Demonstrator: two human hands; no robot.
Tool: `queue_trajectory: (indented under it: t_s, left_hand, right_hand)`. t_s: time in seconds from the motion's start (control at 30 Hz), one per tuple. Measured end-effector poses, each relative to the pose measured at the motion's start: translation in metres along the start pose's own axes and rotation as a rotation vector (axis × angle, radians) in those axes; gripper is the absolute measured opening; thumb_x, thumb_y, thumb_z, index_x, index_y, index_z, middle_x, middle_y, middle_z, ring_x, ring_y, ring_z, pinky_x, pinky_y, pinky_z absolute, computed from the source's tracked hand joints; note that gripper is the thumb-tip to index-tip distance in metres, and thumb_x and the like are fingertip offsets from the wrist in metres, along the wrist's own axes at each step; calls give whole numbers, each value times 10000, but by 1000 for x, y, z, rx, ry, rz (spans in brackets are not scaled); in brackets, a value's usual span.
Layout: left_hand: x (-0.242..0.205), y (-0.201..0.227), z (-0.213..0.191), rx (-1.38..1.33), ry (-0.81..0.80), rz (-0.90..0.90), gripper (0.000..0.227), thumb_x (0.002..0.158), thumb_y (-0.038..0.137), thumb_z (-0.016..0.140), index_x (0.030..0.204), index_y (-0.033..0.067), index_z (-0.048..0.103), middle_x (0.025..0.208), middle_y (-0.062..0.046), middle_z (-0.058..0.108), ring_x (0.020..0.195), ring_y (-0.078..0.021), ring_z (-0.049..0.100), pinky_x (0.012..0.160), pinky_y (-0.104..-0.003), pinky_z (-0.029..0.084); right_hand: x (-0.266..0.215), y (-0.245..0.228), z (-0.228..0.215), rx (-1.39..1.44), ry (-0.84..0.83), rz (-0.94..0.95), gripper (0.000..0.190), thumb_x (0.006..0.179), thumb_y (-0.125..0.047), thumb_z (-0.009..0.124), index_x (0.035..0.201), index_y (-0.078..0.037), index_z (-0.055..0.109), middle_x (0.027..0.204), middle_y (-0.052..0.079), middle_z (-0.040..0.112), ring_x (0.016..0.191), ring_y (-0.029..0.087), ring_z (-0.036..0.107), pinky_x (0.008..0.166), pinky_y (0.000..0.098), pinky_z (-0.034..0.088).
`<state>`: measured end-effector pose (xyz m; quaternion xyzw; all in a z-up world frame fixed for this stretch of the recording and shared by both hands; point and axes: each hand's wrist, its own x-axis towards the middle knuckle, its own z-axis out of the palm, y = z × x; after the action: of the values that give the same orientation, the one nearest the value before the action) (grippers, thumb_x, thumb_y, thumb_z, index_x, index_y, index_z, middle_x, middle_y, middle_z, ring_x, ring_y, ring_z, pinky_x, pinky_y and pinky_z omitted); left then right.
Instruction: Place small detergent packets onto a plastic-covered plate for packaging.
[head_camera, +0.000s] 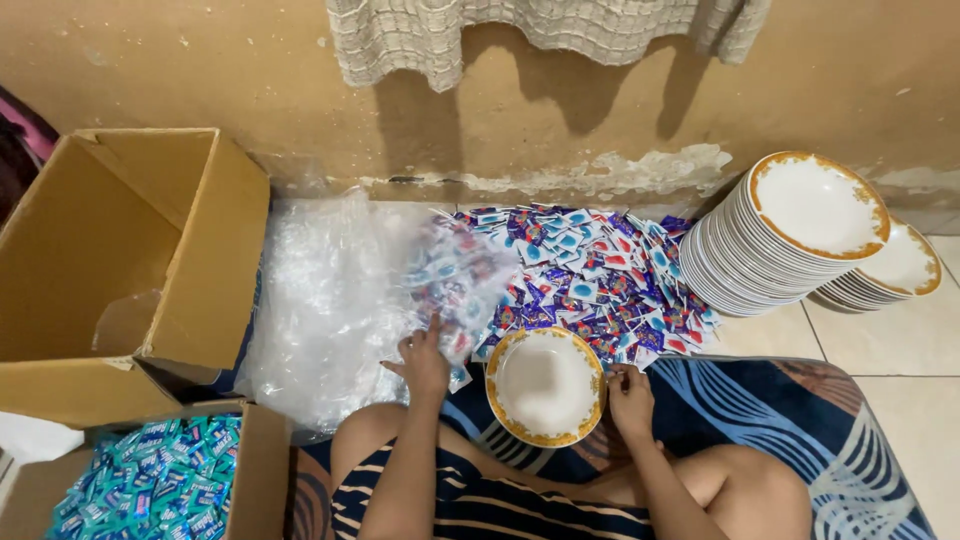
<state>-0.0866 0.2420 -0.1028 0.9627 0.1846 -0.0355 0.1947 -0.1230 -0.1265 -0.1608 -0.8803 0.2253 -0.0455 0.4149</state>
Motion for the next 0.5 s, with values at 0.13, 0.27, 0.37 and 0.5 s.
queue_trajectory:
  t_s: [0.13, 0.27, 0.37, 0.5]
  left_hand:
    - [5, 17, 27, -51, -46, 135, 826, 928, 182, 678, 1616, 330, 245, 1226, -55, 575, 1223, -292, 539, 1074, -785, 301]
    - [2, 14, 69, -12, -253, 373, 709, 860, 479, 704, 1509, 382, 434, 1318, -48, 483, 1285, -343, 518, 1098, -763, 253]
    - [-14, 18, 75, 22, -311, 415, 656, 827, 557, 707, 1442, 417, 527, 1474, -25, 389, 1432, -350, 328, 1137, -742, 181]
    - [9, -11, 152, -212, -113, 683, 406, 834, 92, 612, 1211, 231, 666, 1428, -219, 549, 1173, -492, 622, 1004, -634, 483]
  right_hand:
    - [5, -9, -15, 51, 15, 34, 261, 995, -380, 588, 1119, -180, 703, 1140, 193, 662, 1135, 448, 647, 1023, 523, 496]
    - [14, -2, -22, 130, 38, 150, 298, 990, -430, 576, 1202, -269, 709, 1159, 189, 691, 1139, 428, 643, 1018, 496, 493]
    - [13, -11, -24, 192, 42, 198, 311, 985, -388, 582, 1244, -271, 710, 1087, 182, 731, 1018, 381, 696, 933, 446, 531]
    - [2, -37, -26, 315, 36, 191, 303, 976, -314, 613, 1246, -220, 712, 1122, 204, 735, 1013, 367, 717, 873, 418, 563]
